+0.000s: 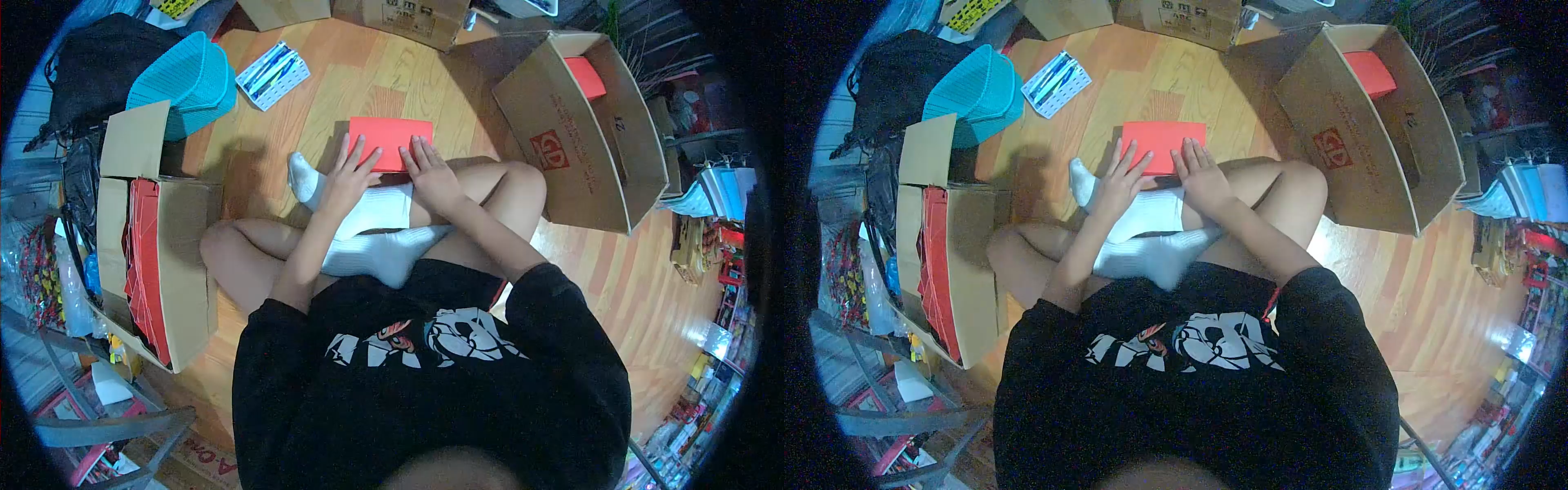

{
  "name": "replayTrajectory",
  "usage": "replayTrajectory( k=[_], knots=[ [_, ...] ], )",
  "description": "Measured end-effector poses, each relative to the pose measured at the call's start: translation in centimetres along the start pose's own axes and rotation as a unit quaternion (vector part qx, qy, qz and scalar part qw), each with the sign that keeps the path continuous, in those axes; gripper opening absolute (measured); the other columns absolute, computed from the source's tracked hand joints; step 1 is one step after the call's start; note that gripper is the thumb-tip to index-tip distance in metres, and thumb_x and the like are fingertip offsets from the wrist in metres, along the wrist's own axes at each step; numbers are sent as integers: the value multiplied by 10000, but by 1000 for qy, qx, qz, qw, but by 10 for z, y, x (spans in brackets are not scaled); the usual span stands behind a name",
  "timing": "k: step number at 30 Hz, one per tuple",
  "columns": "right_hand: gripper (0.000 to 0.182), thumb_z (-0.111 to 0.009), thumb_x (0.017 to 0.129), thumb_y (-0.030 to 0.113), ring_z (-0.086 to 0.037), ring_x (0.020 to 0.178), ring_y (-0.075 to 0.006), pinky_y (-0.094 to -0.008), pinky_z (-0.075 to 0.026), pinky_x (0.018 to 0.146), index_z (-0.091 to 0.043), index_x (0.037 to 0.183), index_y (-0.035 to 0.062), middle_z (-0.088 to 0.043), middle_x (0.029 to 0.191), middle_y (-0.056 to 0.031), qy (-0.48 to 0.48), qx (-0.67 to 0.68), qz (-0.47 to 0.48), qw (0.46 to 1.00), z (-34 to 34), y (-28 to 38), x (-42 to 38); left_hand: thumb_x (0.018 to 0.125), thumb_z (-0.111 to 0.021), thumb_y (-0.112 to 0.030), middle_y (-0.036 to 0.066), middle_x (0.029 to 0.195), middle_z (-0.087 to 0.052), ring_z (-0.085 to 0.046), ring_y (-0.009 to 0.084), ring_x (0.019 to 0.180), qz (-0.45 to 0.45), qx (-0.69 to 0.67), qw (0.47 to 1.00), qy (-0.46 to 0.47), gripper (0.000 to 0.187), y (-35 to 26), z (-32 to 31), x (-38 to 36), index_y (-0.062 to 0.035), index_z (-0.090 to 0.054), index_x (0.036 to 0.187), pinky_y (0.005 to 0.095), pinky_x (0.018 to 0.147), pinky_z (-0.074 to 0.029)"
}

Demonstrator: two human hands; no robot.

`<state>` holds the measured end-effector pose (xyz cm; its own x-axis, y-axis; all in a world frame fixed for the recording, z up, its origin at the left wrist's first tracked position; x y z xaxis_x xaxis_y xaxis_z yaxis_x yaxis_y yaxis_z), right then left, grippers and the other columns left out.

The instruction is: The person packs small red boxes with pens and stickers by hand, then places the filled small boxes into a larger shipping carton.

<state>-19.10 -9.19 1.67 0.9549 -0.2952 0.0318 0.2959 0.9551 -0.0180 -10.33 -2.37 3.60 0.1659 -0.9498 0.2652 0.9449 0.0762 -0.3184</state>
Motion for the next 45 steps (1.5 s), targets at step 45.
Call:
replayTrajectory(
  k=[45],
  knots=[
    [486,-568,672,51,-326,1186,-384,-400,-379,924,-520,1146,148,-396,1266,-153,-73,180,-58,979,15,-27,-2,713,-628,-254,219,1207,-416,-559,340,893,54,13,998,-42,439,8,-7,-5,-113,-534,1118,391,737,-469]
  ],
)
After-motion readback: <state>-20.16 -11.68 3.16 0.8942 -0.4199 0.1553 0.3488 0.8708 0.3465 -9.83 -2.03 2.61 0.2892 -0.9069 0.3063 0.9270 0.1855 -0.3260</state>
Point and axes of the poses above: each hand's wrist, its own x-axis towards the middle knuckle, its own z-axis out of the back of the hand, y = z × x, the point moved 9 cm from there along x, towards the middle knuckle
